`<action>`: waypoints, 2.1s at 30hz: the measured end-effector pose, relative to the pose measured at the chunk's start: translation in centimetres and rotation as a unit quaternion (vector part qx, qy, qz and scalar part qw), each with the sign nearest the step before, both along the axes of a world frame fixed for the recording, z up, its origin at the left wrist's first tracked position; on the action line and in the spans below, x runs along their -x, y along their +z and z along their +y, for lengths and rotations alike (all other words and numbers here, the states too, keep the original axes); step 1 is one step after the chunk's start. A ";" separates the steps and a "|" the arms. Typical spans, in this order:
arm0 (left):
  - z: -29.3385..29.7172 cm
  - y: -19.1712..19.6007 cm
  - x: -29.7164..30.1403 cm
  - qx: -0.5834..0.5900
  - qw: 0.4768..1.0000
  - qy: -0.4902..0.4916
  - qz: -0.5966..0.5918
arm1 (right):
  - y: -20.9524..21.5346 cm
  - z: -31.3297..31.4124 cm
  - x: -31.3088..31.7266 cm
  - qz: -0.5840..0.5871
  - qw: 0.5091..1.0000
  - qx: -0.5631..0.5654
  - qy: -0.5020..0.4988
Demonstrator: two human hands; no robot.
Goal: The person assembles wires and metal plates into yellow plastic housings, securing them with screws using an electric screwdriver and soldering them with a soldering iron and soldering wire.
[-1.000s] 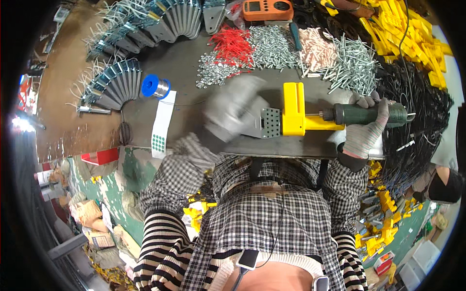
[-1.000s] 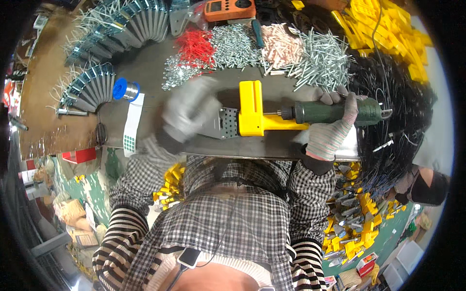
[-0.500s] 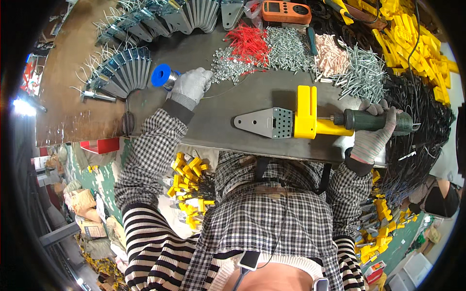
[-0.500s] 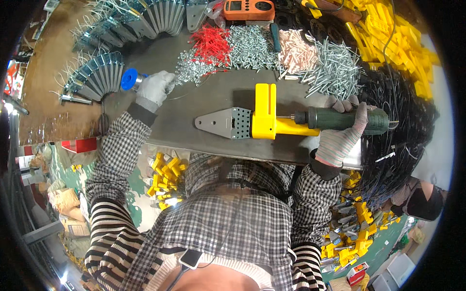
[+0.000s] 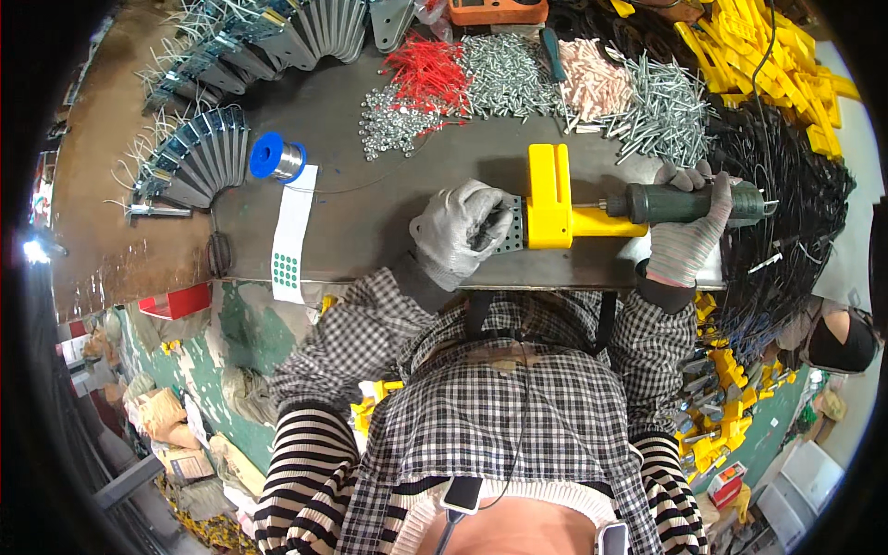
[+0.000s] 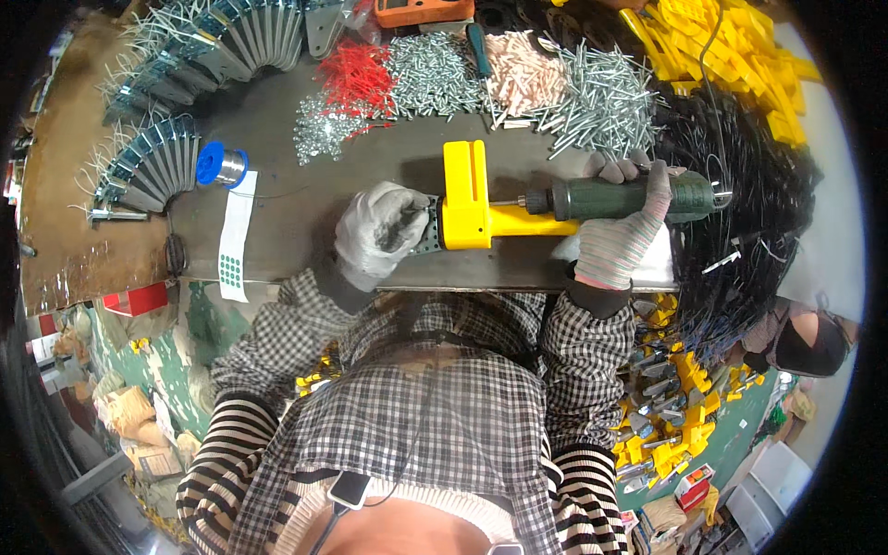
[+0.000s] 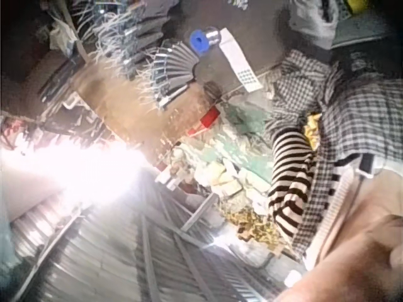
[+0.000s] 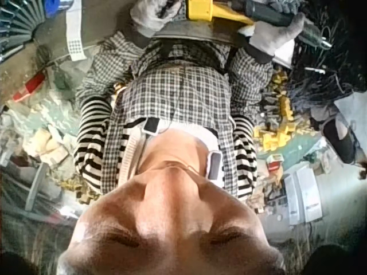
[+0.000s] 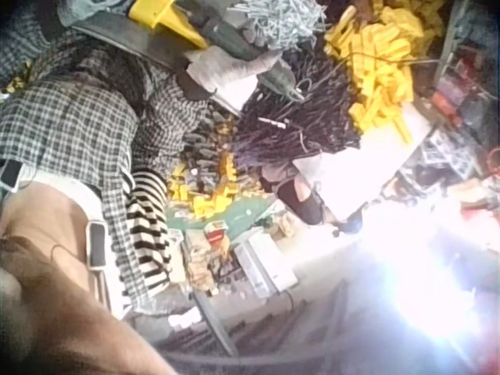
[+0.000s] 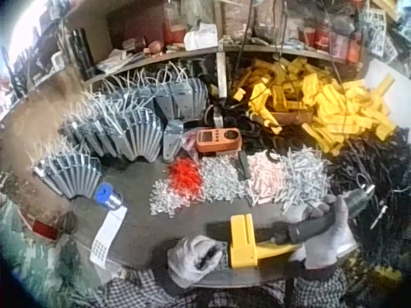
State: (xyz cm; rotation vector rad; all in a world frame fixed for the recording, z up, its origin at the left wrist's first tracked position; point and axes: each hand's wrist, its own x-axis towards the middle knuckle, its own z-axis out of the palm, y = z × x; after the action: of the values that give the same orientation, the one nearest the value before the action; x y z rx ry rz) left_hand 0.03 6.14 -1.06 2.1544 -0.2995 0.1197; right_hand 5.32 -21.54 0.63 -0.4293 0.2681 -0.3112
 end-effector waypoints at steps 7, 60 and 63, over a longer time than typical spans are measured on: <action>-0.8 -1.4 -0.2 -0.026 0.998 0.021 -0.061 | 0.1 0.0 0.2 -0.009 1.000 -0.005 0.010; -1.0 -1.3 0.2 -0.073 0.991 0.047 -0.098 | -0.2 0.7 0.5 0.004 0.998 0.020 -0.065; -1.2 -1.4 0.2 -0.060 0.987 0.051 -0.138 | 0.2 1.0 0.6 -0.016 0.997 0.024 -0.069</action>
State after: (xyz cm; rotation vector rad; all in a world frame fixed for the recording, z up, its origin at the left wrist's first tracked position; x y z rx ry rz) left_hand -0.18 4.95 -2.47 2.2742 -0.3636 0.4721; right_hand 4.72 -20.59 0.80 -0.4533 0.2594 -0.4600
